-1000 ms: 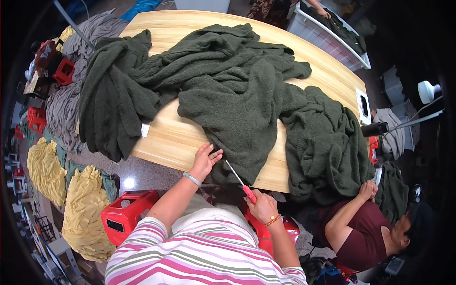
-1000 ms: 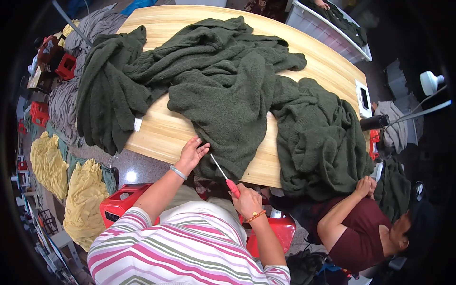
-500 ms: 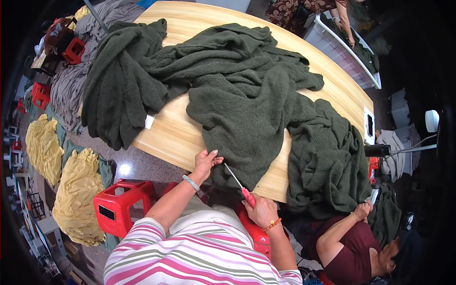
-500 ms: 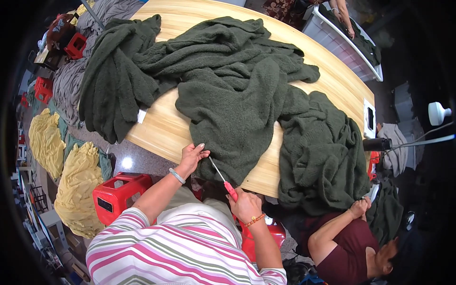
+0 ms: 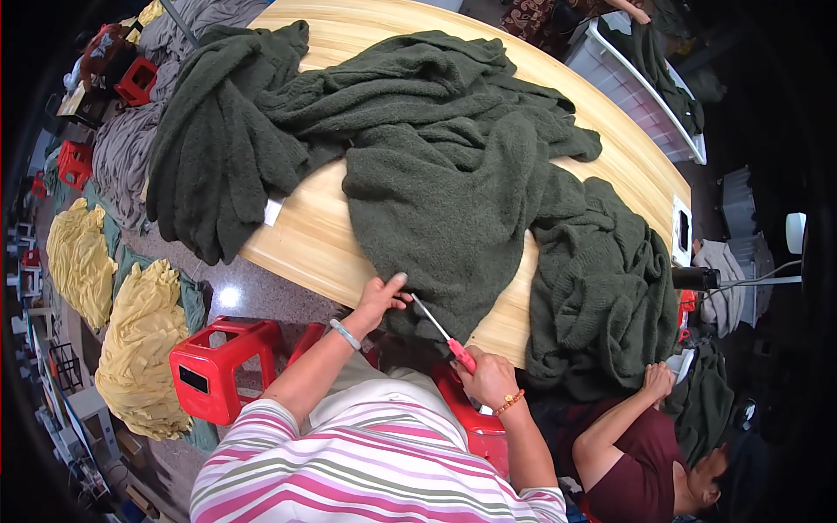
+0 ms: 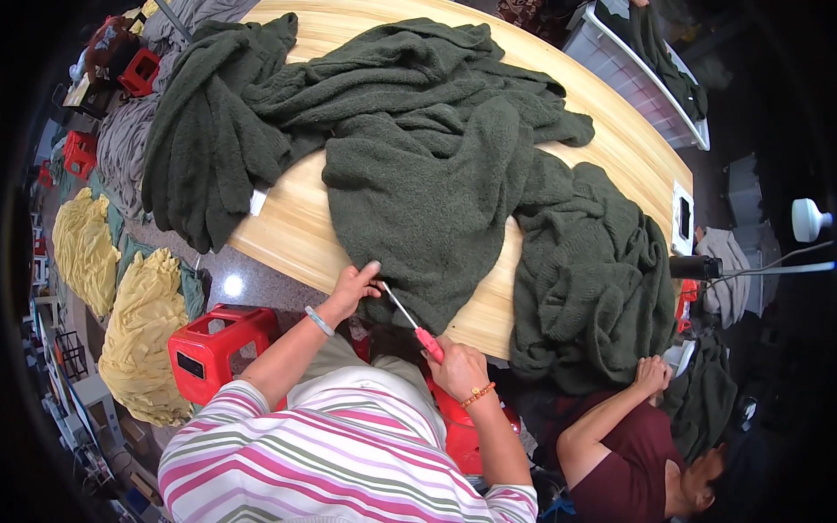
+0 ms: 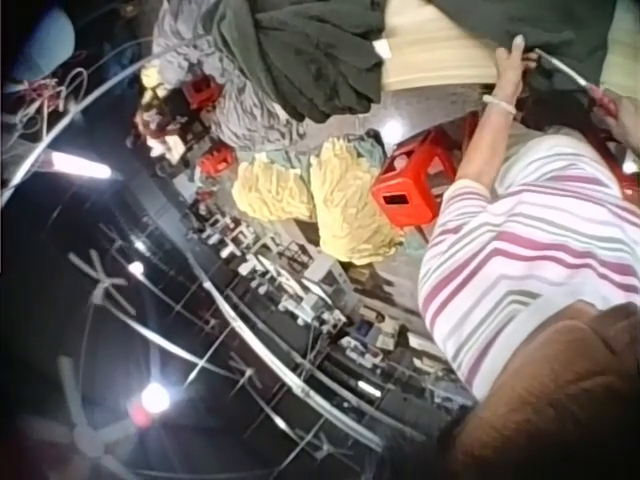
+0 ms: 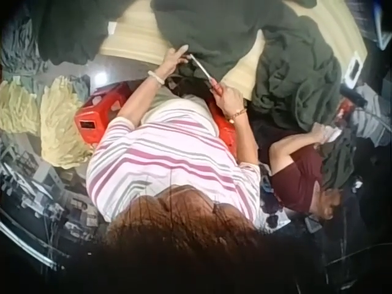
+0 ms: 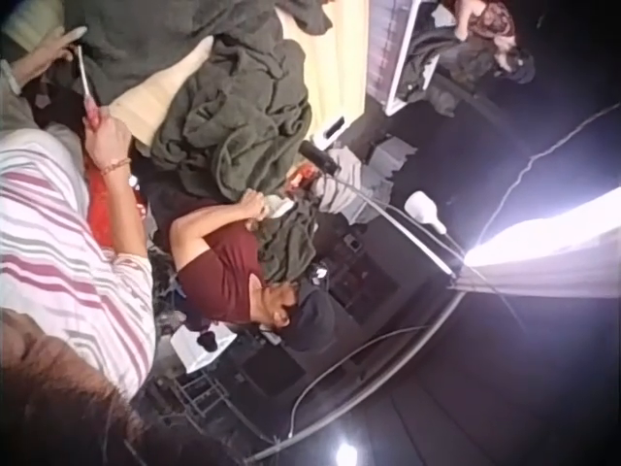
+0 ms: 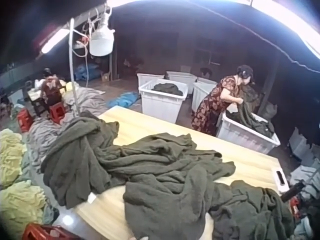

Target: Trim loose threads and inspect buttons on a green garment at a workbench.

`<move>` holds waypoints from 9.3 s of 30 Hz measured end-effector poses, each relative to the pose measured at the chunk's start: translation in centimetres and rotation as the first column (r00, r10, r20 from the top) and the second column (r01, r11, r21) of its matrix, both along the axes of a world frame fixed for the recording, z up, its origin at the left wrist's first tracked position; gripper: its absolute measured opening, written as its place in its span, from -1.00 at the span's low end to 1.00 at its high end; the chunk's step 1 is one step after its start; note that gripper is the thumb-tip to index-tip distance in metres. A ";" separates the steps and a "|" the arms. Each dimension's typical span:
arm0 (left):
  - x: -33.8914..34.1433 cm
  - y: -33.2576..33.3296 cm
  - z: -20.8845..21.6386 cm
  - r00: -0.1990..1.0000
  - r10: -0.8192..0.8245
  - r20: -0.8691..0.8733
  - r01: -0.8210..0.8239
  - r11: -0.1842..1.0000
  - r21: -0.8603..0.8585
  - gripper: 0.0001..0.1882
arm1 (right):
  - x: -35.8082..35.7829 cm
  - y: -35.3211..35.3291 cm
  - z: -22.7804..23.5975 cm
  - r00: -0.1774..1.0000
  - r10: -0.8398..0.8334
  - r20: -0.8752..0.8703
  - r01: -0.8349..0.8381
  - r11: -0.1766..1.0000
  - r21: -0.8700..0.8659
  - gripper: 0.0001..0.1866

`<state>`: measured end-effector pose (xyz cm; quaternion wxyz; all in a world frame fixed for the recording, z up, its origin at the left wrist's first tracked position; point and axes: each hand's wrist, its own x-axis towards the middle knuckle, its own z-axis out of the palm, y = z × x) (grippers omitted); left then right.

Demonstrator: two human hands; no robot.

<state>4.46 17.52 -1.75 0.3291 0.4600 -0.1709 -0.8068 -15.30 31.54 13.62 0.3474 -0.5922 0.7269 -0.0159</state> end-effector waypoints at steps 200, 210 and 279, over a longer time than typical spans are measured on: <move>16.2 -11.8 8.2 0.479 0.244 0.843 0.832 0.179 -0.525 -0.40 | 4.0 -20.0 -6.8 0.780 -0.160 0.605 0.330 0.927 -0.181 -0.85; 17.8 -16.3 2.6 0.177 -0.092 0.980 0.889 -0.412 -0.199 -0.52 | 11.9 -11.3 -8.6 0.982 -0.152 -0.115 0.113 0.950 -0.291 -0.32; 6.9 -20.8 5.2 0.521 -0.559 0.645 0.832 0.164 -0.530 -0.80 | 1.0 -5.8 -11.4 0.380 -0.889 -0.256 0.706 0.457 -0.541 -0.87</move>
